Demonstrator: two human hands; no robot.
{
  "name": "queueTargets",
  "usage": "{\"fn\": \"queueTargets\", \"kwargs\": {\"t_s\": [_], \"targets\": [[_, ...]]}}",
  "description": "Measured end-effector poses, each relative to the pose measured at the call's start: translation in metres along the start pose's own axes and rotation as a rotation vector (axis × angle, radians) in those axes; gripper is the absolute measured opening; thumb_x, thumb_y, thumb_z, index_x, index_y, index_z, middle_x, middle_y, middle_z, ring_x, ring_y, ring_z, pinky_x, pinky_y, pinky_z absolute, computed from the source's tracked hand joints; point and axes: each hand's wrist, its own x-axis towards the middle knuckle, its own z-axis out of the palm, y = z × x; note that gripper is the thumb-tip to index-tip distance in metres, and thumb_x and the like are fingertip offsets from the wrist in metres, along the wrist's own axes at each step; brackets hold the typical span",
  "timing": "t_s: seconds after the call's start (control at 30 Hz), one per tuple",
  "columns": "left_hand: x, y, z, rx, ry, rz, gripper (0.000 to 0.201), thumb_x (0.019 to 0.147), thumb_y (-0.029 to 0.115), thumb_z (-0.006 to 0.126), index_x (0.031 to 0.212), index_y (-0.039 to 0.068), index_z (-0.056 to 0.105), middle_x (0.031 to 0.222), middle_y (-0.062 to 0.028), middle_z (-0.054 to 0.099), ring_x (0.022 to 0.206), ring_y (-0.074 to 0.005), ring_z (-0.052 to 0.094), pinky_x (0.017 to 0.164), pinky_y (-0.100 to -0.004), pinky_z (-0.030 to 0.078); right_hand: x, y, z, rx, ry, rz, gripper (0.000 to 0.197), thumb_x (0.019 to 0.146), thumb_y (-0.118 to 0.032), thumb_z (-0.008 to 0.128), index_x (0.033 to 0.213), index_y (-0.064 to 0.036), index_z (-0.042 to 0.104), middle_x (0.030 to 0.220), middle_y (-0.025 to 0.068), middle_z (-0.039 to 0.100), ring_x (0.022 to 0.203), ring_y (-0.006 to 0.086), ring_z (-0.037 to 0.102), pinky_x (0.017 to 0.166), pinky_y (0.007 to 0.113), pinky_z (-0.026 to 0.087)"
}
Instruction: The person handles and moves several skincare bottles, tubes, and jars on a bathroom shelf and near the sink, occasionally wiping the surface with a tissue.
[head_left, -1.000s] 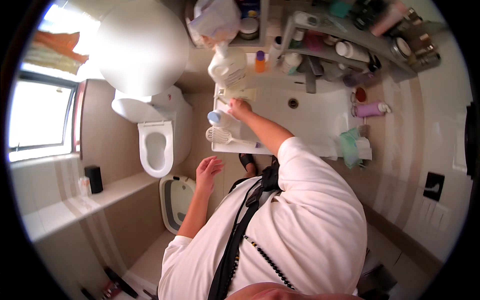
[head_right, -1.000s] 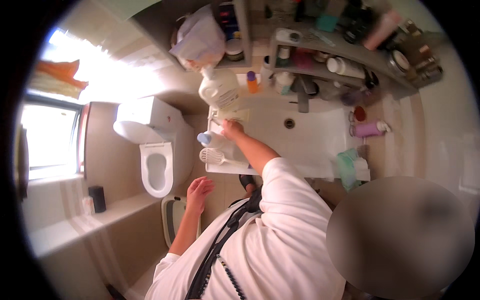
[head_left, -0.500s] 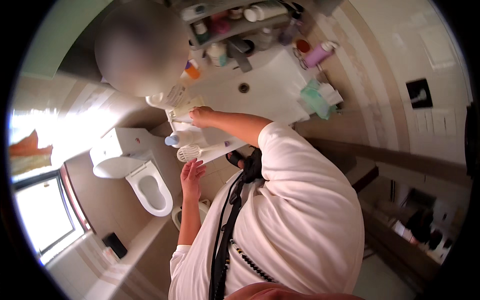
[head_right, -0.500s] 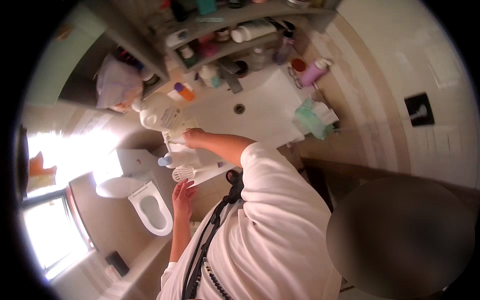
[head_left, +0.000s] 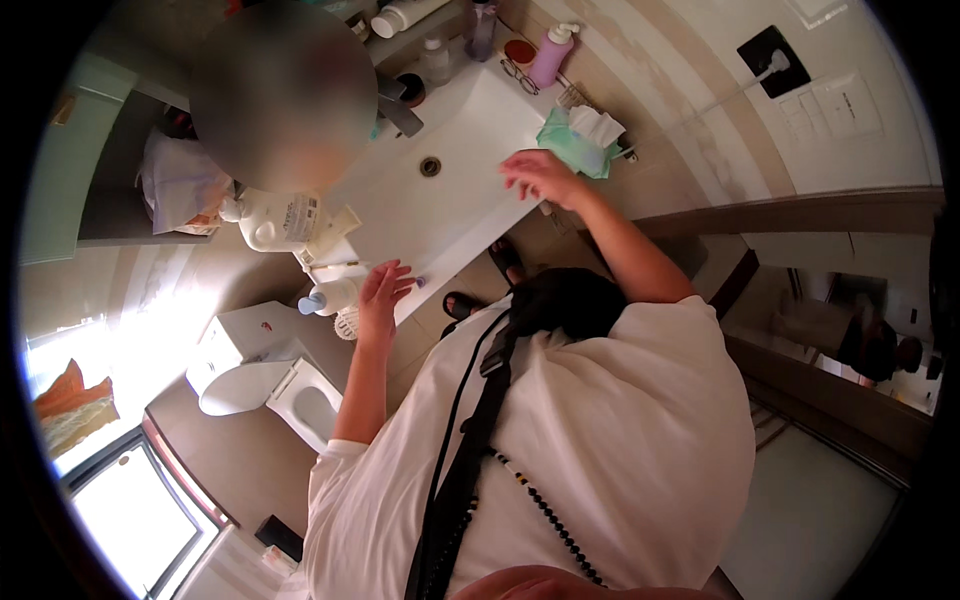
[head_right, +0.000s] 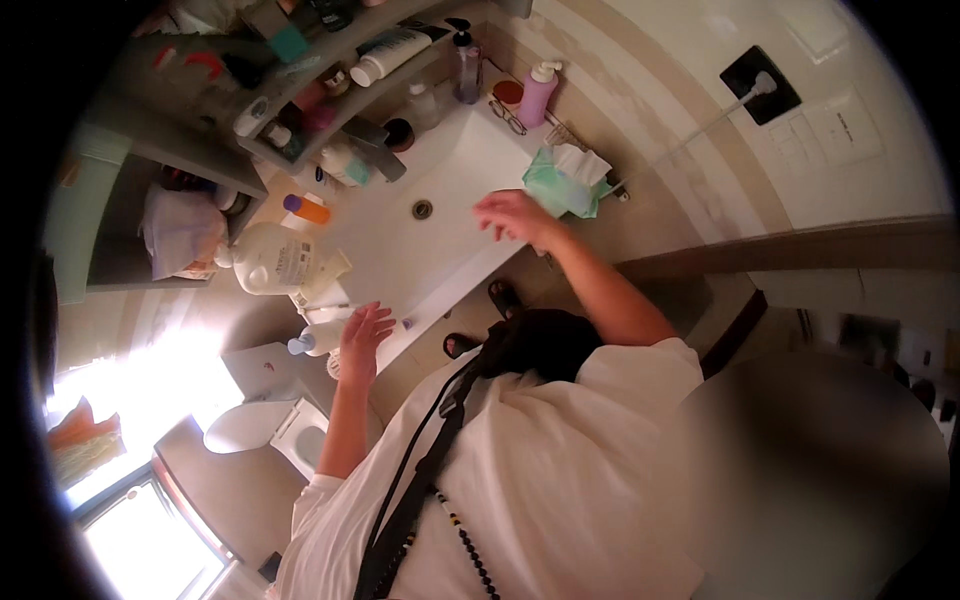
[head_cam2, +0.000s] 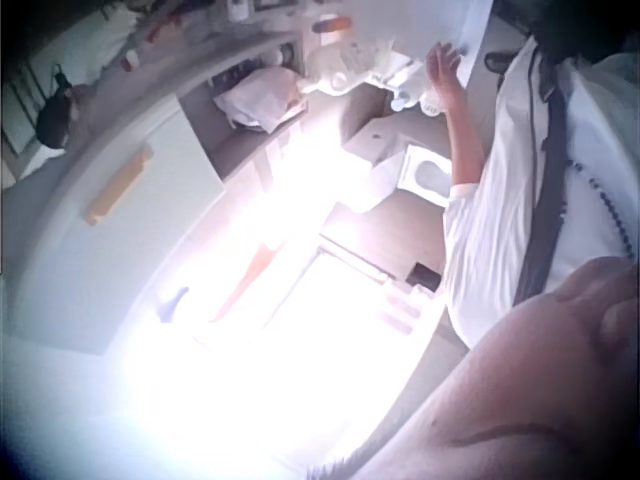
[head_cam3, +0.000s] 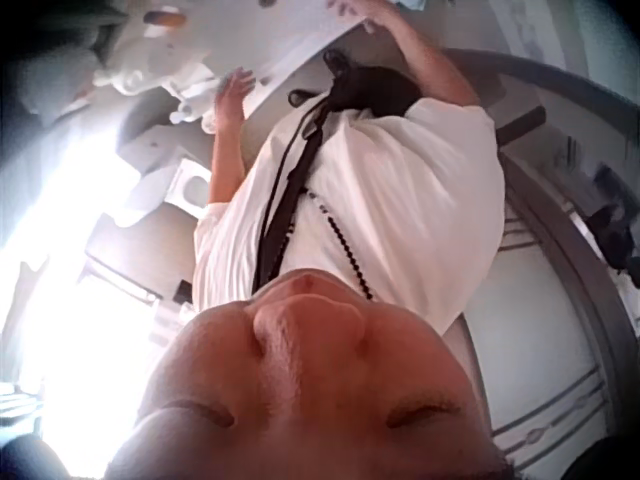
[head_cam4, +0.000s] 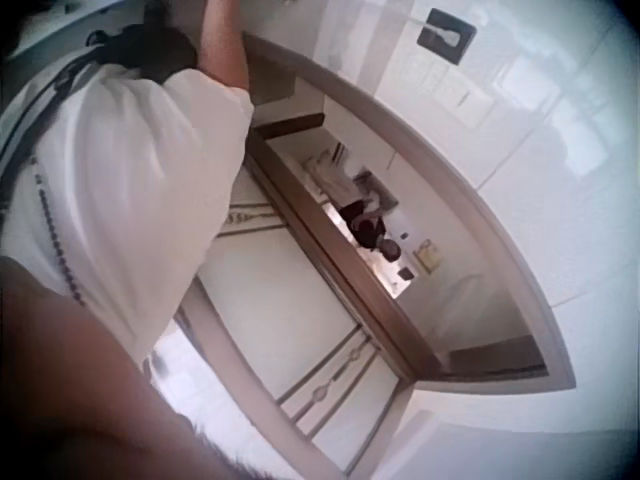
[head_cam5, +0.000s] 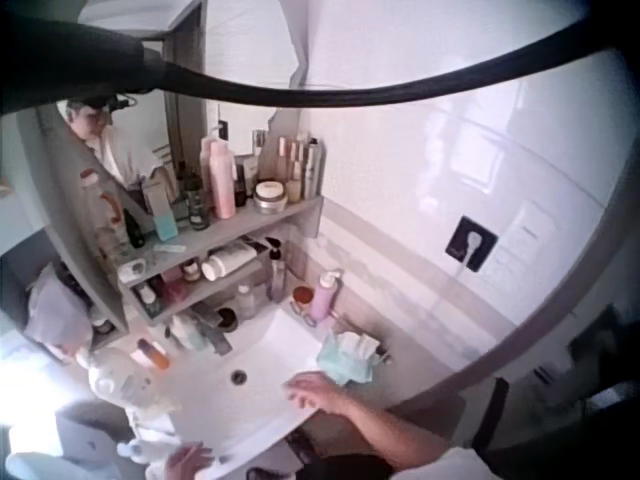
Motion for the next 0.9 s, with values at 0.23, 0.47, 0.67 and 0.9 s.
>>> {"fn": "queueTargets", "kwargs": {"t_s": [0.23,0.47,0.67,0.9], "targets": [[0.028,-0.013,0.035,0.627,0.022,0.185,0.026,0.092,0.021,0.06,0.114,0.006,0.059,0.117,-0.0141,0.059,0.108,-0.0234,0.058,0.082,-0.0336,0.049,-0.013,0.114,-0.096,-0.585,0.578,-0.23,0.02,0.08,-0.02,0.068,0.083,-0.0005,0.065,0.086,0.0177,0.066,0.073,0.0346,0.064,0.066,0.042,0.051],[0.035,-0.039,0.063,1.163,0.088,0.571,0.028,0.085,0.014,0.066,0.113,0.01,0.06,0.118,-0.0197,0.056,0.111,-0.0384,0.052,0.093,-0.0442,0.044,0.025,0.146,-0.1,-1.23,0.341,-0.175,0.022,0.079,-0.018,0.067,0.094,-0.0021,0.061,0.088,0.017,0.063,0.082,0.0372,0.061,0.071,0.047,0.049],[0.035,-0.027,0.11,0.884,0.109,0.223,0.028,0.091,0.018,0.061,0.118,0.008,0.06,0.121,-0.0147,0.056,0.111,-0.0281,0.057,0.087,-0.0387,0.051,0.03,0.105,-0.104,-0.953,0.36,-0.449,0.013,0.078,-0.007,0.064,0.091,-0.0061,0.06,0.091,0.0107,0.059,0.085,0.0321,0.062,0.07,0.04,0.051],[0.043,-0.026,0.137,0.448,0.072,0.139,0.029,0.095,0.02,0.056,0.119,0.005,0.059,0.11,-0.0087,0.063,0.1,-0.0201,0.061,0.083,-0.0338,0.05,0.017,0.013,-0.089,-0.238,0.222,-0.425,0.017,0.081,0.001,0.064,0.098,-0.003,0.063,0.086,0.0059,0.065,0.075,0.0116,0.062,0.064,0.024,0.05]]}}
